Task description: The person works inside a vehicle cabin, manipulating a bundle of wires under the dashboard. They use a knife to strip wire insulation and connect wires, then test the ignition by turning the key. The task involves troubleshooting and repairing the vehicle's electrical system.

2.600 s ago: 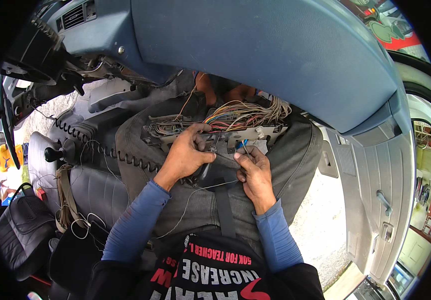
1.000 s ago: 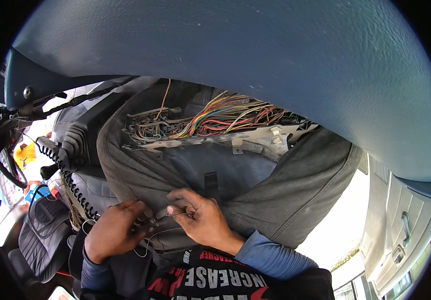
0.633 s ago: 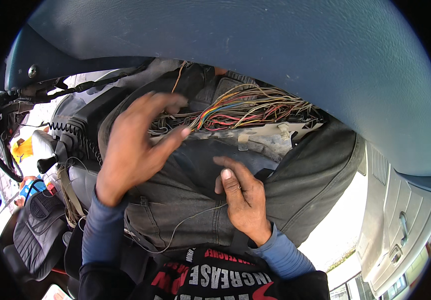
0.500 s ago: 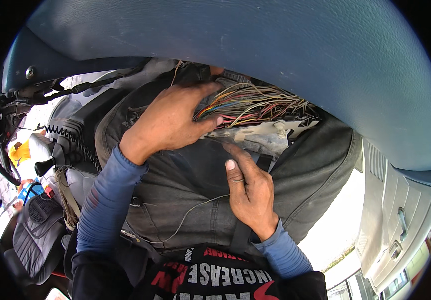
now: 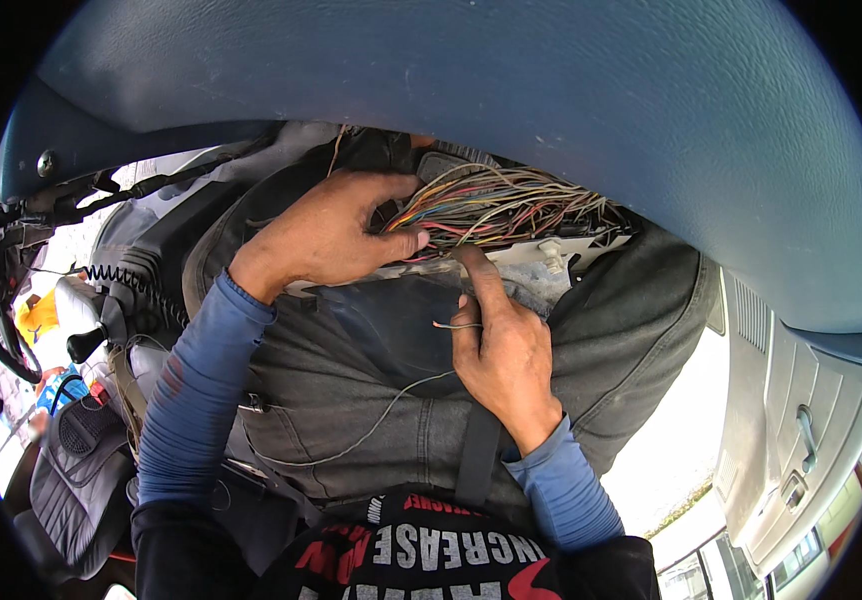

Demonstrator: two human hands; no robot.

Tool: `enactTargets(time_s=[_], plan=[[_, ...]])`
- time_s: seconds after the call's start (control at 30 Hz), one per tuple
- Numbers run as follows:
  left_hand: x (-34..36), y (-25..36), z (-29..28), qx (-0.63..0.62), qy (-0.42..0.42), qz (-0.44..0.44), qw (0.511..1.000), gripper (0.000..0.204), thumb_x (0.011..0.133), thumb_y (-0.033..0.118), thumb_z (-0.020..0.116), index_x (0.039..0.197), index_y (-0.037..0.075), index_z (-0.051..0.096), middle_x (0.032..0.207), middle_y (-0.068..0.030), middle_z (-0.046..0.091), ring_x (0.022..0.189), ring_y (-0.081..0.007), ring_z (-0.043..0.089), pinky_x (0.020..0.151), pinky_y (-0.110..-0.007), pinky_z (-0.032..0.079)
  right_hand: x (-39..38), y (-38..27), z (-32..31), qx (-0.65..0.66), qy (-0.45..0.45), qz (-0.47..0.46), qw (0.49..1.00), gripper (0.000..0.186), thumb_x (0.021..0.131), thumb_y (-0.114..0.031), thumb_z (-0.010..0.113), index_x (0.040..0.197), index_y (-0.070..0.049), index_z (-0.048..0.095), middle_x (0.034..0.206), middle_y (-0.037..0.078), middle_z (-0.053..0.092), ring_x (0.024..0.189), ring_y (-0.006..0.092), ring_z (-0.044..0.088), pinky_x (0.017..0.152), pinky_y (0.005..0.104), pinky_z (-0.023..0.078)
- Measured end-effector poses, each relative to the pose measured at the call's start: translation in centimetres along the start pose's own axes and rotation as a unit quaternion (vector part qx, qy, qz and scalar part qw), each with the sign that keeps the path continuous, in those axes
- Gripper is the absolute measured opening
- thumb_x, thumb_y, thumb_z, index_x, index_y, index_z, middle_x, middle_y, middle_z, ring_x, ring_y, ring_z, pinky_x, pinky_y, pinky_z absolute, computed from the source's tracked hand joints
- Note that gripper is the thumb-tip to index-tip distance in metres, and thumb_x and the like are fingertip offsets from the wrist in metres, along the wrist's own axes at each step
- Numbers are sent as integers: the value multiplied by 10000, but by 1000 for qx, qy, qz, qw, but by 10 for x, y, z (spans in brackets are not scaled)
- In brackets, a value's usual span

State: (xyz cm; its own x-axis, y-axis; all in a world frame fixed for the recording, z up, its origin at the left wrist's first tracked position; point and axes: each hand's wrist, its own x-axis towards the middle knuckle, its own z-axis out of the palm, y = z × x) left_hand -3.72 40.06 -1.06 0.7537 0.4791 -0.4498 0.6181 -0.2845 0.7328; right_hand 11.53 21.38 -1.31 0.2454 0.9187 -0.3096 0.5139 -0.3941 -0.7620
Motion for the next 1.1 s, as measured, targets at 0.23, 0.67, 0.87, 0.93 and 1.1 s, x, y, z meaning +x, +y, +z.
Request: enactTargets(time_s=[0.23,0.67,0.87,0.93,1.1], plan=[[10,7,-11,40,-61,-1,997,604,826,298,820,1299,-41,661,1118,-263,732,1052,-388,708,949,-440,545,1,0,-1,8,-15,10,1000,548,925,-25,606,1447,-147,493,742,216,680,707,429,709,652,525,534],[17,0,5,104,-17,76,991,360,793,208,754,1065,-24,709,947,-250,714,912,-422,687,869,-489,542,4,3,0,3,-12,1,1000,527,898,-37,619,1400,-150,508,661,202,651,672,429,697,643,539,529],[19,-8,15,71,44,66,994,315,796,197,750,1006,-35,722,818,-237,695,758,-380,680,757,-462,546,1,3,-1,-23,-24,-3,999,545,887,-50,629,1408,-152,507,681,190,666,684,421,702,645,535,538],[21,-5,11,54,24,41,997,306,797,192,750,1003,-33,729,765,-219,680,693,-329,665,711,-435,540,-1,8,0,-30,-15,-22,999,553,879,-50,635,1409,-146,509,708,183,680,690,410,708,643,528,543],[23,0,3,28,-14,-19,999,310,795,175,753,1032,-25,742,698,-169,665,606,-233,628,633,-385,521,-5,6,-2,-31,-15,-20,999,583,859,-33,643,1420,-131,522,745,163,697,707,387,721,652,493,553]])
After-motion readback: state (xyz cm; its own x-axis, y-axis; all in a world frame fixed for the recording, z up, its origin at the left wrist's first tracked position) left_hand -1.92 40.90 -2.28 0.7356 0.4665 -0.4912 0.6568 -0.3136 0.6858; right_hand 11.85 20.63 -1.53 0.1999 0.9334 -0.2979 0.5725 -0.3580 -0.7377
